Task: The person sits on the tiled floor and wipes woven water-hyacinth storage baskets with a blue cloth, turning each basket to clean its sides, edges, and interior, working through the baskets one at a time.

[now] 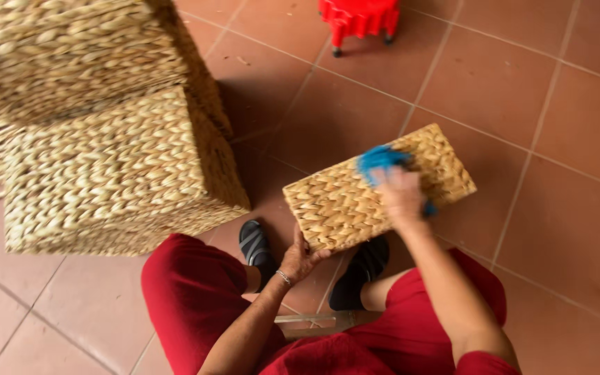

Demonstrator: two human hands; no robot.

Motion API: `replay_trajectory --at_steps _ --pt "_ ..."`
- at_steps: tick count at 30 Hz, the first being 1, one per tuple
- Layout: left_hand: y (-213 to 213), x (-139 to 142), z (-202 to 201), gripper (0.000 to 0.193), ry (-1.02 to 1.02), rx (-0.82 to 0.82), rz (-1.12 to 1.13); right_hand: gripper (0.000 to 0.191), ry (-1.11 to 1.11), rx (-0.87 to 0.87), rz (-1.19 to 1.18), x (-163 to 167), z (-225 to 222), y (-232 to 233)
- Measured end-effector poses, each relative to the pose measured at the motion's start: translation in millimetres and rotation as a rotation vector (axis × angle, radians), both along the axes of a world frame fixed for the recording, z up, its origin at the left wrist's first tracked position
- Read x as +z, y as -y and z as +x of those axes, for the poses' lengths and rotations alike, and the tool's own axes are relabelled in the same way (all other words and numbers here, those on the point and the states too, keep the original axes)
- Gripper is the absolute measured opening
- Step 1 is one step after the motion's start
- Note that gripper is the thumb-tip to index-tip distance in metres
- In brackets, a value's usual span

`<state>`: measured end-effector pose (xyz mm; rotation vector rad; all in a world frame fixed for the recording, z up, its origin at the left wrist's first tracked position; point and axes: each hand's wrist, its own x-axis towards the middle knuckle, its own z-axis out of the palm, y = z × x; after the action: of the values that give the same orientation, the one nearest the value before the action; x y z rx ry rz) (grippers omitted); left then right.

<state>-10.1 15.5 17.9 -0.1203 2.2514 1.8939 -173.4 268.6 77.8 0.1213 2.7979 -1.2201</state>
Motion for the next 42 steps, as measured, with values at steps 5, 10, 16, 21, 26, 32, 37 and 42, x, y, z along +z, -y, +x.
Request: replay_trajectory --at_steps 5,10,16,21,26,32,37,42 --pt "2.8 18.1 -8.9 0.145 0.105 -0.006 -0.061 0.052 -0.405 -0.022 0.683 8.1 -32.8 -69.9" --pt "12.5 19.8 -19.8 0.150 0.231 -0.050 -0.237 0.048 -0.415 0.243 0.540 6.1 32.9 19.3" --pt "18.7 1.6 -19.8 0.089 -0.132 -0.227 -0.469 0.044 -0.731 0.843 0.326 18.0 116.1 99.7" --pt "24.1 5.4 -24.2 0.146 0.161 -0.045 -0.264 0.041 -0.581 0.592 0.712 4.9 38.0 25.1" --pt "18.0 7.3 -21.7 0.146 0.138 -0.022 -0.208 0.038 -0.487 0.162 0.763 -8.3 -29.4 -83.1" --pt "4.5 -16.9 0.3 0.139 0.001 0.026 0.189 0.046 -0.254 -0.176 0.331 -15.1 25.2 -15.7" --pt "12.6 -28.9 7.5 0.130 0.158 -0.069 -0.050 0.043 -0.674 0.697 0.368 -0.3 134.2 73.6" --pt "8.6 -19.9 16.5 0.134 0.235 0.005 -0.003 0.058 -0.569 0.665 0.433 -5.0 88.7 29.4"
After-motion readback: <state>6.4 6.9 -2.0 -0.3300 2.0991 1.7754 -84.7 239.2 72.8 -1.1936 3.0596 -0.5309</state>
